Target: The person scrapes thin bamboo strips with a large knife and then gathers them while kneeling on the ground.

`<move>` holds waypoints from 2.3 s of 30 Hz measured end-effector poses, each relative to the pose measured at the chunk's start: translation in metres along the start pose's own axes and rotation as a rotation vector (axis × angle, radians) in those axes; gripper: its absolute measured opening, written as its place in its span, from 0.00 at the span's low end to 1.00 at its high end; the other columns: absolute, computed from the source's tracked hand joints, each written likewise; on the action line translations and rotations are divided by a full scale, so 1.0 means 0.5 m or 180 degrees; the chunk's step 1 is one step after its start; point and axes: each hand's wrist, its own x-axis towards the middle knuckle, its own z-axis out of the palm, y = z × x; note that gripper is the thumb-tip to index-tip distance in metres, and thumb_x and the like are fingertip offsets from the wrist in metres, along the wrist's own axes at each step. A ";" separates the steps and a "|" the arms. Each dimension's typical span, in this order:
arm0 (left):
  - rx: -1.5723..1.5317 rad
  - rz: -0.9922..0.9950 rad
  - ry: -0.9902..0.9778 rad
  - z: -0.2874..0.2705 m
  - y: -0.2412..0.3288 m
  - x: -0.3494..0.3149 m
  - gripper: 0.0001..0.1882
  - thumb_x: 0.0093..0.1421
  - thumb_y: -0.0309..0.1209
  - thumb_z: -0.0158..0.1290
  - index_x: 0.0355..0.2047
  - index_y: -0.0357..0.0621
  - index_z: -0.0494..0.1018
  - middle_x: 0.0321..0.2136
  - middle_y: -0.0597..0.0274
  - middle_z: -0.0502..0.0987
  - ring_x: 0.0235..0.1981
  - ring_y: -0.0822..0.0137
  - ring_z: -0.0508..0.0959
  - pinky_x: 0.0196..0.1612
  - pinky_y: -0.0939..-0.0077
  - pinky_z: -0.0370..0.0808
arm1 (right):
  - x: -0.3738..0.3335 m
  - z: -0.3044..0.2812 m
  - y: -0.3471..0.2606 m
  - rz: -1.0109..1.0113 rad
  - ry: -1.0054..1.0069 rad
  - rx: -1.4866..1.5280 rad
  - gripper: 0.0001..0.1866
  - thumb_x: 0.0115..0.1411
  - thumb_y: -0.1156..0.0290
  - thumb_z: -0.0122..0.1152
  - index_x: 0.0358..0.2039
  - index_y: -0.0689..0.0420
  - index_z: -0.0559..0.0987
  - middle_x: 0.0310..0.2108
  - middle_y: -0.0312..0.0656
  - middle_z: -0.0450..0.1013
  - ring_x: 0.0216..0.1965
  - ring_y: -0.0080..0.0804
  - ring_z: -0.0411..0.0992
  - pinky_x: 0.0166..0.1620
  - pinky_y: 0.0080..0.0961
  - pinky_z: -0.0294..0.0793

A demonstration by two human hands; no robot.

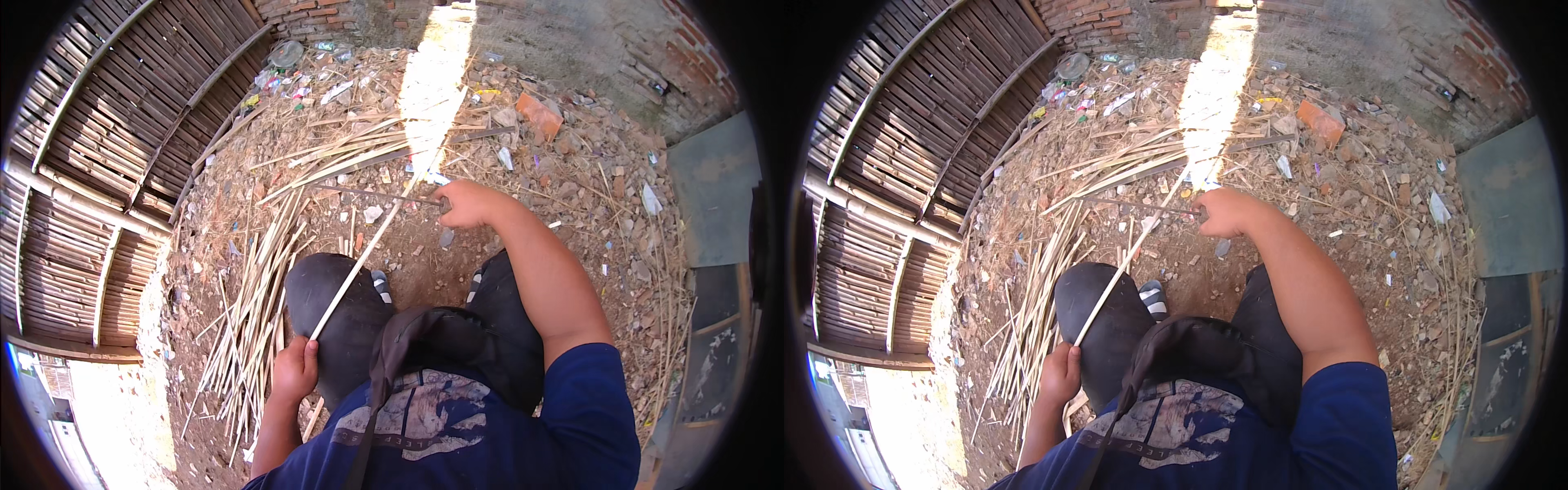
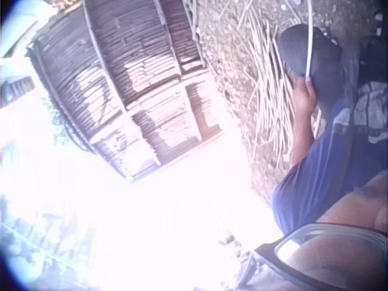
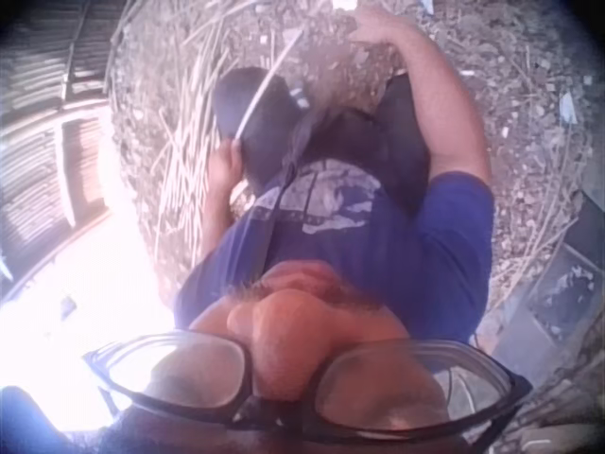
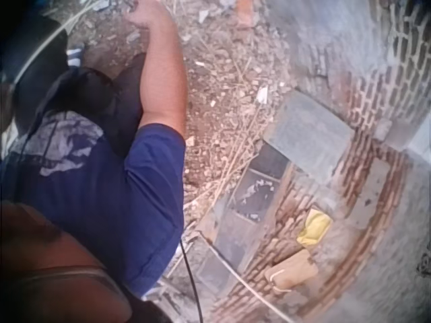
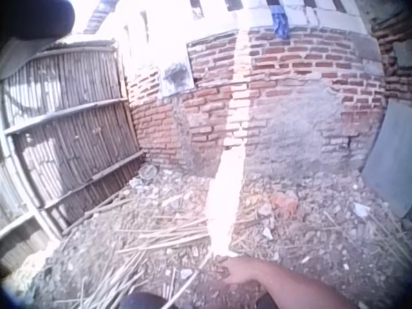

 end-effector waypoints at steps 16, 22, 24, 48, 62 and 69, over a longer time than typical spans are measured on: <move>0.0061 -0.0051 -0.0074 -0.016 0.008 -0.001 0.19 0.71 0.40 0.48 0.27 0.38 0.67 0.20 0.38 0.74 0.26 0.34 0.75 0.28 0.47 0.68 | 0.041 0.011 0.032 0.0959 -0.0592 0.0710 0.33 0.50 0.58 0.68 0.53 0.66 0.77 0.40 0.57 0.79 0.44 0.49 0.78 0.46 0.40 0.76; 0.0231 -0.0062 -0.0271 -0.030 0.012 0.009 0.19 0.71 0.41 0.47 0.29 0.38 0.67 0.21 0.37 0.74 0.27 0.33 0.75 0.30 0.45 0.68 | 0.010 0.010 -0.040 0.0135 -0.0156 0.0088 0.31 0.50 0.59 0.66 0.53 0.62 0.79 0.44 0.57 0.79 0.46 0.50 0.78 0.49 0.41 0.77; 0.0100 0.0007 -0.0222 -0.026 -0.001 0.007 0.19 0.71 0.40 0.46 0.28 0.38 0.67 0.21 0.37 0.73 0.26 0.33 0.75 0.29 0.46 0.68 | -0.007 0.003 -0.045 -0.0276 -0.0162 0.0094 0.31 0.50 0.59 0.66 0.53 0.63 0.79 0.43 0.56 0.79 0.45 0.50 0.78 0.49 0.40 0.77; 0.0250 0.0023 -0.0212 -0.028 0.002 0.021 0.19 0.72 0.40 0.43 0.29 0.38 0.69 0.22 0.36 0.74 0.28 0.31 0.75 0.30 0.42 0.68 | 0.025 0.007 -0.009 0.0114 0.0185 0.0221 0.28 0.51 0.60 0.65 0.50 0.62 0.80 0.42 0.54 0.79 0.45 0.50 0.78 0.49 0.39 0.77; 0.0588 0.0136 0.0007 -0.013 0.012 0.017 0.16 0.71 0.39 0.45 0.30 0.41 0.68 0.19 0.37 0.74 0.25 0.33 0.76 0.29 0.40 0.68 | 0.018 -0.011 -0.018 0.0370 0.0178 0.0063 0.20 0.49 0.63 0.65 0.44 0.55 0.82 0.37 0.49 0.80 0.41 0.48 0.79 0.44 0.42 0.77; 0.0792 0.0122 0.0000 -0.013 0.004 0.004 0.16 0.71 0.39 0.45 0.31 0.41 0.68 0.20 0.37 0.75 0.25 0.33 0.76 0.29 0.39 0.68 | -0.008 0.010 -0.100 -0.0309 -0.0190 -0.0618 0.17 0.48 0.64 0.64 0.38 0.59 0.81 0.37 0.51 0.79 0.42 0.51 0.78 0.45 0.44 0.77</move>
